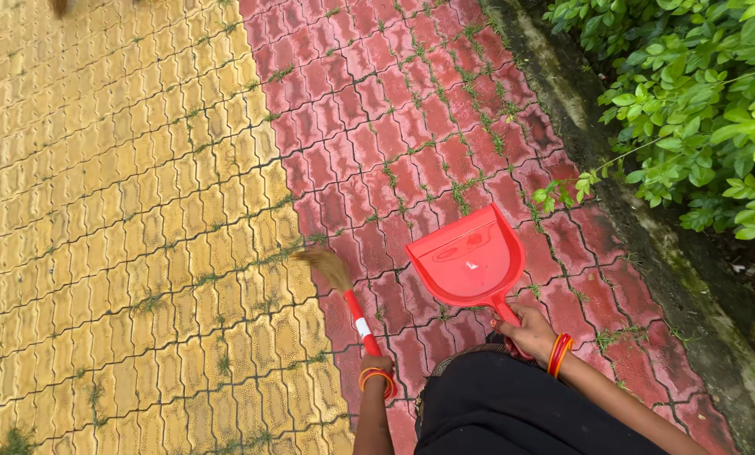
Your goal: The person sweeps debris from a paved outdoor path using a handheld broom and collects it in a red dustpan.
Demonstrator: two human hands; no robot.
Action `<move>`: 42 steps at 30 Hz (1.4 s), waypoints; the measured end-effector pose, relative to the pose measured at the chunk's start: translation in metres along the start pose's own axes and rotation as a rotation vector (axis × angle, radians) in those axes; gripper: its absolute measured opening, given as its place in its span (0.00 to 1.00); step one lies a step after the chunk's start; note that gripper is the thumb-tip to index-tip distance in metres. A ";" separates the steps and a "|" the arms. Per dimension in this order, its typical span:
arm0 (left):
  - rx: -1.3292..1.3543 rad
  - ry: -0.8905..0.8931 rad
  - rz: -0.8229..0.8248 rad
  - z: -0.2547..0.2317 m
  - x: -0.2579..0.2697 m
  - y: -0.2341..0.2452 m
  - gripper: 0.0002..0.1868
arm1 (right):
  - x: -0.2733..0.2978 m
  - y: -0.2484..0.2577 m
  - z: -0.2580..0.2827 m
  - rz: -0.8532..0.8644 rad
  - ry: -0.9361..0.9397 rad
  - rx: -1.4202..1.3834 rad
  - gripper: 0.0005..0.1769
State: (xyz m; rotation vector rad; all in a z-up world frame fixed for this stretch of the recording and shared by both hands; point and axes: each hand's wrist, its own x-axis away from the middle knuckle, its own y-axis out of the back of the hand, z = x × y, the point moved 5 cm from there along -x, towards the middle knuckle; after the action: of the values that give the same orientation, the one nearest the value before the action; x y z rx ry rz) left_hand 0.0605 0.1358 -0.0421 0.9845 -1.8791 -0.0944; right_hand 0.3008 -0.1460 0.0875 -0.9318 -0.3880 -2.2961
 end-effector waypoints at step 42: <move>-0.957 -0.194 0.204 -0.178 -0.003 -0.165 0.23 | -0.134 0.125 0.044 -0.038 -0.021 -0.068 0.25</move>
State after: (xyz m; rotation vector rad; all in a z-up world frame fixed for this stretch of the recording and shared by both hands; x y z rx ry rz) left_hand 0.2974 0.0873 -0.0267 0.1247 -1.7683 -0.8978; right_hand 0.4789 -0.1613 0.0285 -0.9901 -0.3409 -2.3488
